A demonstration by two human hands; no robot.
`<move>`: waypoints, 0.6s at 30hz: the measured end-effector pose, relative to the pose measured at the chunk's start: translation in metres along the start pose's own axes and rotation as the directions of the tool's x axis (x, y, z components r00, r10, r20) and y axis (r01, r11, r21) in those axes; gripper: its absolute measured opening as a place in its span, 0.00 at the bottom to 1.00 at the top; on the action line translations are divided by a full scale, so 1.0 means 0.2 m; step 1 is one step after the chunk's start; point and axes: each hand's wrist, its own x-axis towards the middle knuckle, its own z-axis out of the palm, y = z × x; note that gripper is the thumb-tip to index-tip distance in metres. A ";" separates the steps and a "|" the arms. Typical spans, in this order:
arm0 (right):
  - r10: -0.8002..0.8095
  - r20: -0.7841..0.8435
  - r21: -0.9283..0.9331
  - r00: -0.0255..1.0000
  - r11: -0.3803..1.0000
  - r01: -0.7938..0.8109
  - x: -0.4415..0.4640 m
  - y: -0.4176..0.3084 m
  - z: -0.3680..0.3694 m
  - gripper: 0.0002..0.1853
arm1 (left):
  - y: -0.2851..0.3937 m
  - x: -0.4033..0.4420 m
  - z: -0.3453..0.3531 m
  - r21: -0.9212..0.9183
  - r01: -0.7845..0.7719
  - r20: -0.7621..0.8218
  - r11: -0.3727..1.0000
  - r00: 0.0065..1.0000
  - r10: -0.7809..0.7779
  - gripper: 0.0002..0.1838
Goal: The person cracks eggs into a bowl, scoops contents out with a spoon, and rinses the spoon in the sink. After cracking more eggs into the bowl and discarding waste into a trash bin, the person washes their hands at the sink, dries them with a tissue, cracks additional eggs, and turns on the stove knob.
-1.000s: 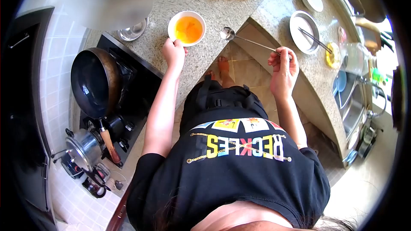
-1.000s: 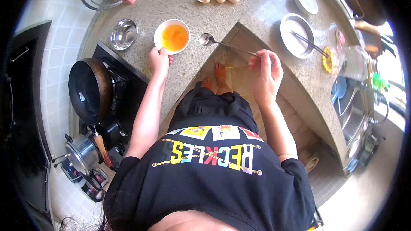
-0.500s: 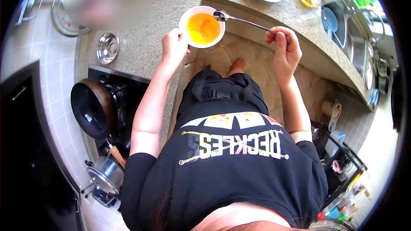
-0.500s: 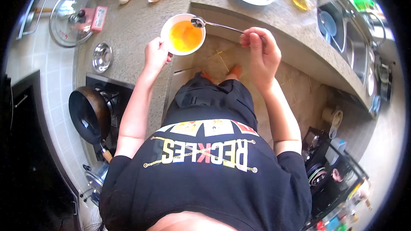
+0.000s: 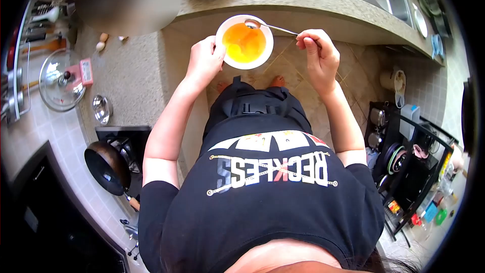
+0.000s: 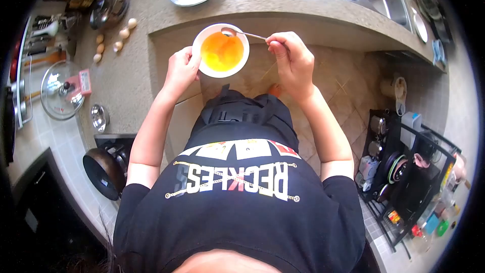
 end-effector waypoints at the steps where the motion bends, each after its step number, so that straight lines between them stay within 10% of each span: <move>1: -0.004 -0.010 -0.012 1.000 1.000 0.004 0.00 0.02 -0.09 0.02 | 0.05 0.02 0.08 0.024 -0.001 0.018 1.000 1.000 0.001 0.13; 18: -0.004 -0.258 -0.416 0.966 0.903 -0.107 -0.18 0.19 -1.28 0.02 | 0.65 0.50 1.23 0.085 -0.299 0.305 0.950 0.916 0.261 0.12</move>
